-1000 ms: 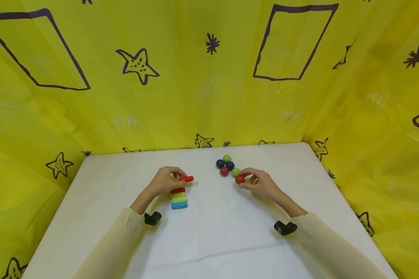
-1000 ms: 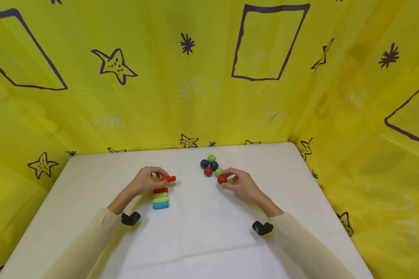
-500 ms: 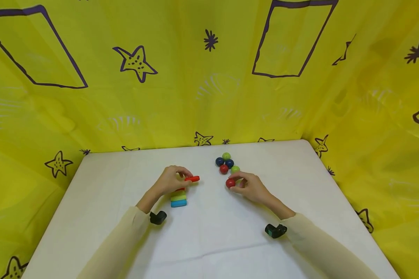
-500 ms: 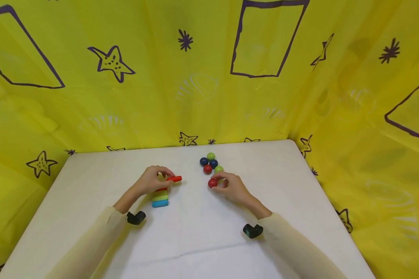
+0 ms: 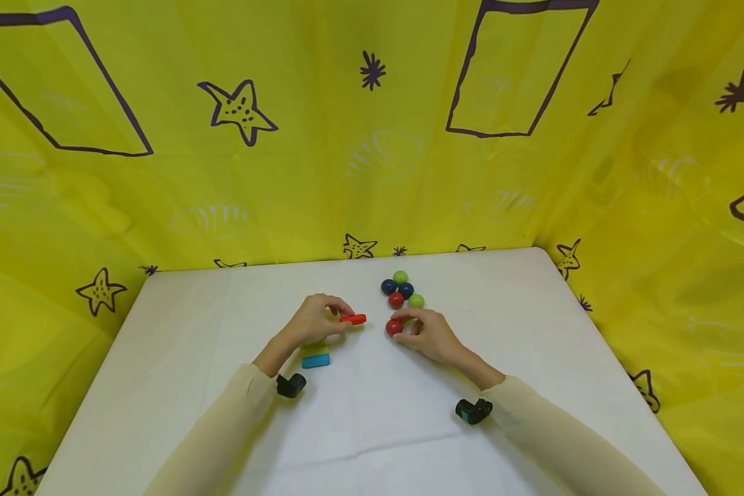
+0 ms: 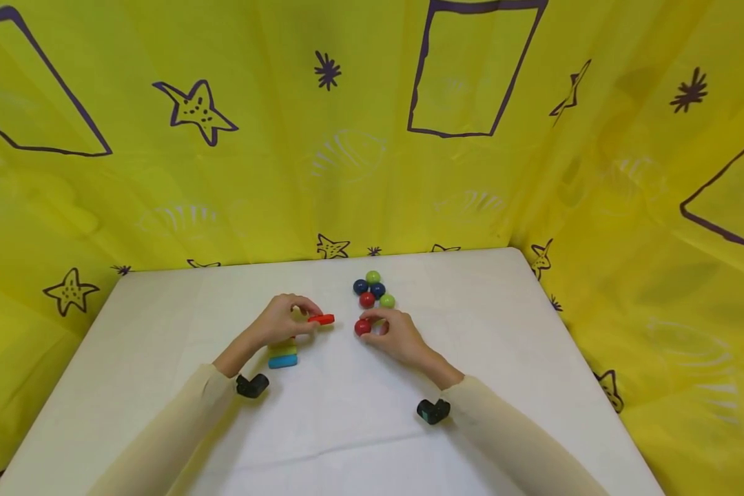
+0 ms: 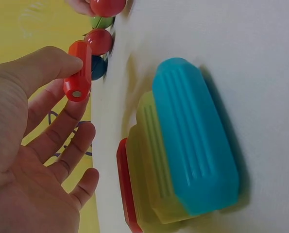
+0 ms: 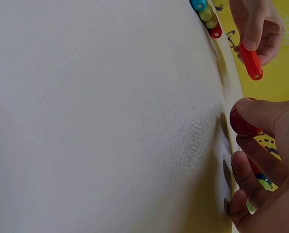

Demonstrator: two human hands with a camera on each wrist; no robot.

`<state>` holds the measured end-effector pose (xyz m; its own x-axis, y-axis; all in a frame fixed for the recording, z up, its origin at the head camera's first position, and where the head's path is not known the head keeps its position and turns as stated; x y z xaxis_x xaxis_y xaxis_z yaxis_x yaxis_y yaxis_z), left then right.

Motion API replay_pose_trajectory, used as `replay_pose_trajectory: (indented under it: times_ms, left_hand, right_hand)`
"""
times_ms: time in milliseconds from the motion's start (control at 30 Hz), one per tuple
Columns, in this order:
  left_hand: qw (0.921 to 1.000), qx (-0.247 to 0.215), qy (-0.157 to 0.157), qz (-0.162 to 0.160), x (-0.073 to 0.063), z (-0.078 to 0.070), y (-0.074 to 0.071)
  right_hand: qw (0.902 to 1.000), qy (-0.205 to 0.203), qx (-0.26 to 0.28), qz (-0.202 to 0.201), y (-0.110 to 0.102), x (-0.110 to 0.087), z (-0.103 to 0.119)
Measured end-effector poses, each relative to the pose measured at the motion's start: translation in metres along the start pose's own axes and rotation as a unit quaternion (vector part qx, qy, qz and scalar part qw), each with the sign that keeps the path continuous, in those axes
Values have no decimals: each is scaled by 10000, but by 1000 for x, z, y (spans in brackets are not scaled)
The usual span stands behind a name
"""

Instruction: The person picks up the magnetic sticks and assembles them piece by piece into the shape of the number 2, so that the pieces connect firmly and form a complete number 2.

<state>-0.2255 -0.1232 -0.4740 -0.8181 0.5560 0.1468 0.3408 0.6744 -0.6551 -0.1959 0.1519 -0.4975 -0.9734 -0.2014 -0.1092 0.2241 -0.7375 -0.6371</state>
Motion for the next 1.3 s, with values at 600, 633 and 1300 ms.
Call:
replay_pose_trajectory:
  times_ms: [600, 633, 1300]
  left_hand:
    - [9995, 51, 241, 207, 8, -3, 12]
    - [9995, 57, 235, 207, 9, -4, 14]
    - [9985, 226, 334, 362, 16, -1, 30]
  right_hand:
    - [9996, 220, -136, -68, 7, 5, 7]
    - [9996, 230, -139, -59, 7, 5, 7]
    - [9998, 53, -184, -63, 8, 8, 5]
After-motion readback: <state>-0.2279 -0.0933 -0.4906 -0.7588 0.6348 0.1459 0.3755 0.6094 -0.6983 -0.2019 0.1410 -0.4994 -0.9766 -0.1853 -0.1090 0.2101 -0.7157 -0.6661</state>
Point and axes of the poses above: each hand's wrist, its own x-axis towards the middle knuckle, its own y-axis out of the palm, z = x × y, the point moved 1 cm from there along x, towards the middle knuckle, and after that the axes turned 15 degrees about y, right-handed, at the moved point
